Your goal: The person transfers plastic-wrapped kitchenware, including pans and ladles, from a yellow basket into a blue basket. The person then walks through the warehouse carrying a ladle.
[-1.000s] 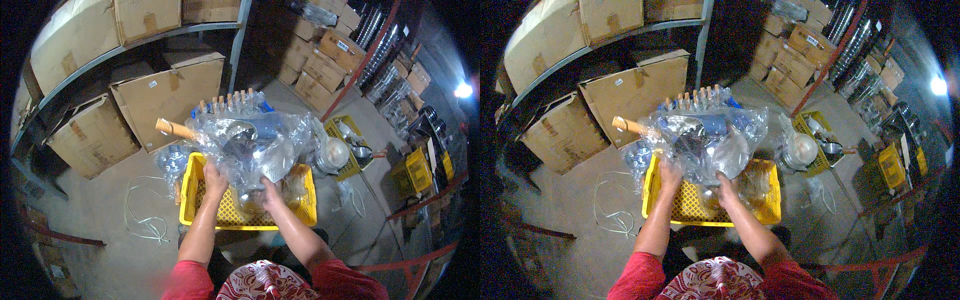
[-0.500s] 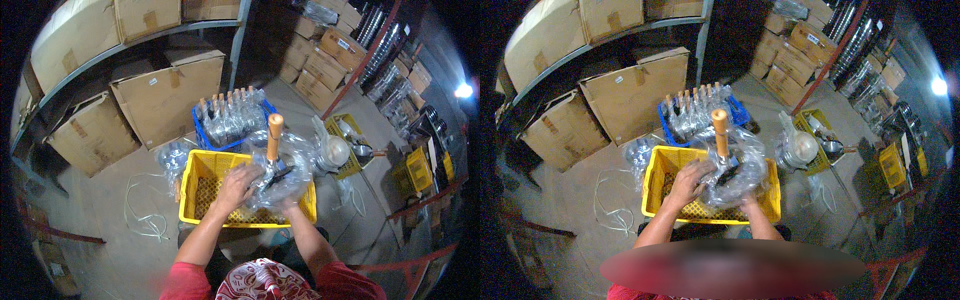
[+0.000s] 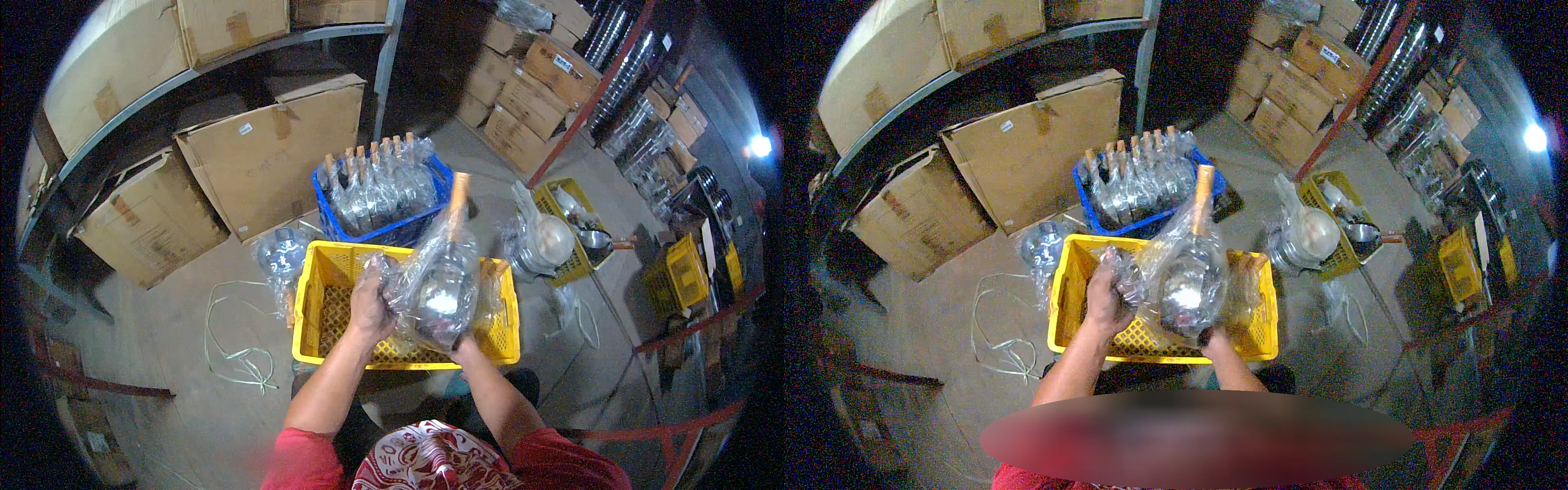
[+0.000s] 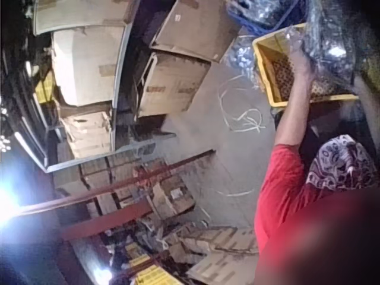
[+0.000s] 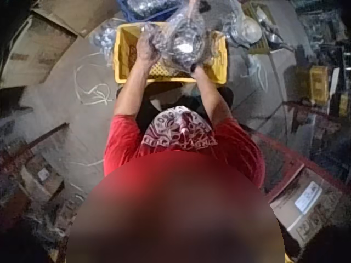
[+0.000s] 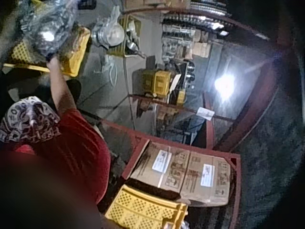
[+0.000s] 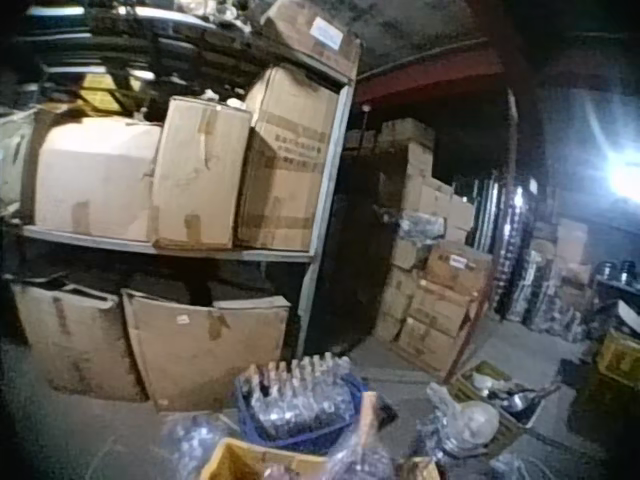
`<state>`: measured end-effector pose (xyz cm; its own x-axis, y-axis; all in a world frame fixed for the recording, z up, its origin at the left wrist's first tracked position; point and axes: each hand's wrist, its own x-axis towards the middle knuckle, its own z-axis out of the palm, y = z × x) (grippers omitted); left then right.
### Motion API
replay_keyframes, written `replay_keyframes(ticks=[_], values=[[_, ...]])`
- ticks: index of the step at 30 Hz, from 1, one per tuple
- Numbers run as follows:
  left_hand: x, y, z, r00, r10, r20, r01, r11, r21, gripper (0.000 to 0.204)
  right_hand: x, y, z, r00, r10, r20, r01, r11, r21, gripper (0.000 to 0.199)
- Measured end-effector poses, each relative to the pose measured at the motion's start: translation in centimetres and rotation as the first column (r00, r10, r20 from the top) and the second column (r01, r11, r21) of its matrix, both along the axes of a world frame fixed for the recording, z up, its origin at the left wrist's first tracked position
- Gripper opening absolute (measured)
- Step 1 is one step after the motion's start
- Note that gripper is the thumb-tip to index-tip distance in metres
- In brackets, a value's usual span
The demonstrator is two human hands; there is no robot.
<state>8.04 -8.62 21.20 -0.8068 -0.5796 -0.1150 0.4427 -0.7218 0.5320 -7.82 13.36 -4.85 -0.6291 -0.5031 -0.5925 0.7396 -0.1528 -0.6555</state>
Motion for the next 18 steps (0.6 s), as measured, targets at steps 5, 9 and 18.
replay_keyframes(ticks=[5, 9, 18], values=[[0.7, -0.2, -0.1, 0.997, -0.074, -0.033, 0.072, 0.997, -0.036, 0.034, 3.2, -2.4, -1.0, 0.994, 0.049, 0.093, -0.051, 0.999, 0.016, 0.026], [0.8, 0.1, 0.2, 0.991, -0.134, -0.019, 0.134, 0.991, 0.024, 0.034, 4.7, -2.9, -1.4, 0.991, 0.060, 0.122, -0.062, 0.998, 0.018, 0.029], [1.5, 0.6, 1.1, 0.965, -0.175, -0.194, 0.181, 0.983, 0.018, 0.037, 4.9, -3.7, -0.4, 0.978, 0.139, 0.153, -0.141, 0.990, 0.001, 0.037]])
